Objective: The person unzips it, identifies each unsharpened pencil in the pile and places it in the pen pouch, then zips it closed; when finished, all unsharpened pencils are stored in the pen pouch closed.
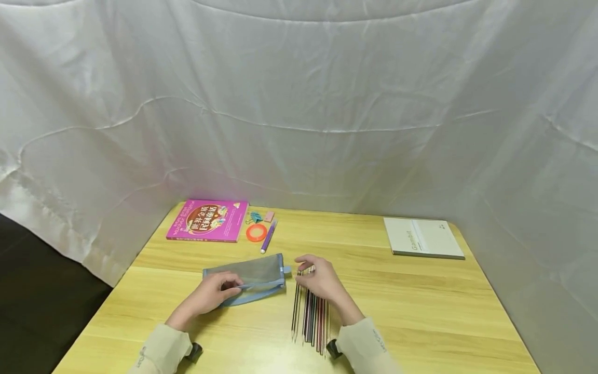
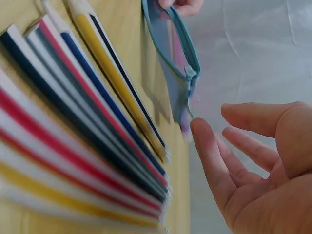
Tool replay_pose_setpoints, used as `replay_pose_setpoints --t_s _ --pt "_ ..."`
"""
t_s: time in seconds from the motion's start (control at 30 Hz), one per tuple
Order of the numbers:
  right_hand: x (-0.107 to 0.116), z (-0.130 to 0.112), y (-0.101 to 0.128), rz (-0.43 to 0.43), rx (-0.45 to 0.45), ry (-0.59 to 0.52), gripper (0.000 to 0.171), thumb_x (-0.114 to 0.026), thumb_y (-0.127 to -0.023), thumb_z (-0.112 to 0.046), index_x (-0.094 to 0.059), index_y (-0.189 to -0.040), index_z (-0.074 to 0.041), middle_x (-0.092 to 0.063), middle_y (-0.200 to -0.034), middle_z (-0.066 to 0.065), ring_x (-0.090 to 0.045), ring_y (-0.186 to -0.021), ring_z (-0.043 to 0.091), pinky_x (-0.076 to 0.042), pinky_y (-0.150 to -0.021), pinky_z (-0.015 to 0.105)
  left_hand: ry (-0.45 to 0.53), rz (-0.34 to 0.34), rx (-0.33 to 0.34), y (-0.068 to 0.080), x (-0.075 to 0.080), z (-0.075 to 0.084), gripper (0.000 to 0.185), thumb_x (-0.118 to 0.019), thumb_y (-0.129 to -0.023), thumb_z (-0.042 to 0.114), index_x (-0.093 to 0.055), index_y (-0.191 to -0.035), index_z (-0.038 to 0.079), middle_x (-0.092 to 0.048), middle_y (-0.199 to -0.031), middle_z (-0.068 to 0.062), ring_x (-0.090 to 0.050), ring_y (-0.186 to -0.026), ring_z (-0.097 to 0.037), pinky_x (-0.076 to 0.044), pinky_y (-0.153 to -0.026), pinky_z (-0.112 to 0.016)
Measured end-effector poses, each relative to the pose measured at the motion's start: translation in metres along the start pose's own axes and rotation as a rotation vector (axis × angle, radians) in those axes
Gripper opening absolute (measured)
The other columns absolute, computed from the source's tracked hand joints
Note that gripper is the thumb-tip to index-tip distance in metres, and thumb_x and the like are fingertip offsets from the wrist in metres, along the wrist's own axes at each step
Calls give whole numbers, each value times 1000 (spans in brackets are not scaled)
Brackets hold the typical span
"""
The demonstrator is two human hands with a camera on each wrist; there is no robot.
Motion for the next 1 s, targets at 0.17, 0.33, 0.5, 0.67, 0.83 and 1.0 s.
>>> replay_pose_setpoints --t_s 0.17,0.33,0.5,0.67,0.83,1.0 --pt "21 8 13 85 -39 -18 45 -74 -92 -2 -63 -135 -4 -66 -112 18 -70 -76 30 -64 -67 43 46 -44 -15 0 1 2 3 -70 -99 18 -72 -100 16 -63 -83 9 -52 -72 -3 -46 -65 -22" --pt "37 21 22 159 -93 9 44 -74 -92 -2 -63 -135 -3 -66 -104 12 -69 -69 28 -63 -61 41 127 -102 16 1 2 5 6 -69 -100 19 -70 -104 14 -62 -85 4 -52 -70 -7 -46 -62 -22" --pt "45 31 28 196 -133 -9 44 -74 -92 -1 -62 -134 0 -66 -101 14 -69 -69 28 -64 -62 39 200 -143 26 1 1 7 10 -66 -102 16 -67 -108 8 -62 -87 -1 -56 -66 -9 -50 -59 -22" --pt "48 43 32 220 -177 -13 42 -73 -91 3 -63 -132 2 -66 -97 14 -70 -70 25 -64 -63 35 268 -156 44 -1 -1 7 9 -64 -103 12 -65 -107 5 -60 -87 -4 -59 -67 -10 -57 -59 -24" --pt "45 53 36 212 -213 -25 43 -71 -90 8 -63 -132 2 -64 -94 13 -69 -68 23 -63 -60 33 342 -185 64 -1 -5 7 5 -62 -104 10 -63 -106 5 -58 -89 -6 -62 -72 -12 -63 -61 -27" --pt "42 56 38 194 -229 -85 45 -69 -90 11 -60 -134 4 -64 -93 15 -68 -65 25 -63 -57 36 430 -220 88 -2 -7 10 6 -62 -103 9 -59 -104 4 -56 -90 -7 -64 -74 -16 -65 -64 -30"
Point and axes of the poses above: each hand's wrist, its own y-axis away from the middle knuckle, its own x-axis out of the back of the hand, z = x × y, the point moved 2 cm from there along -y, towards the middle knuckle
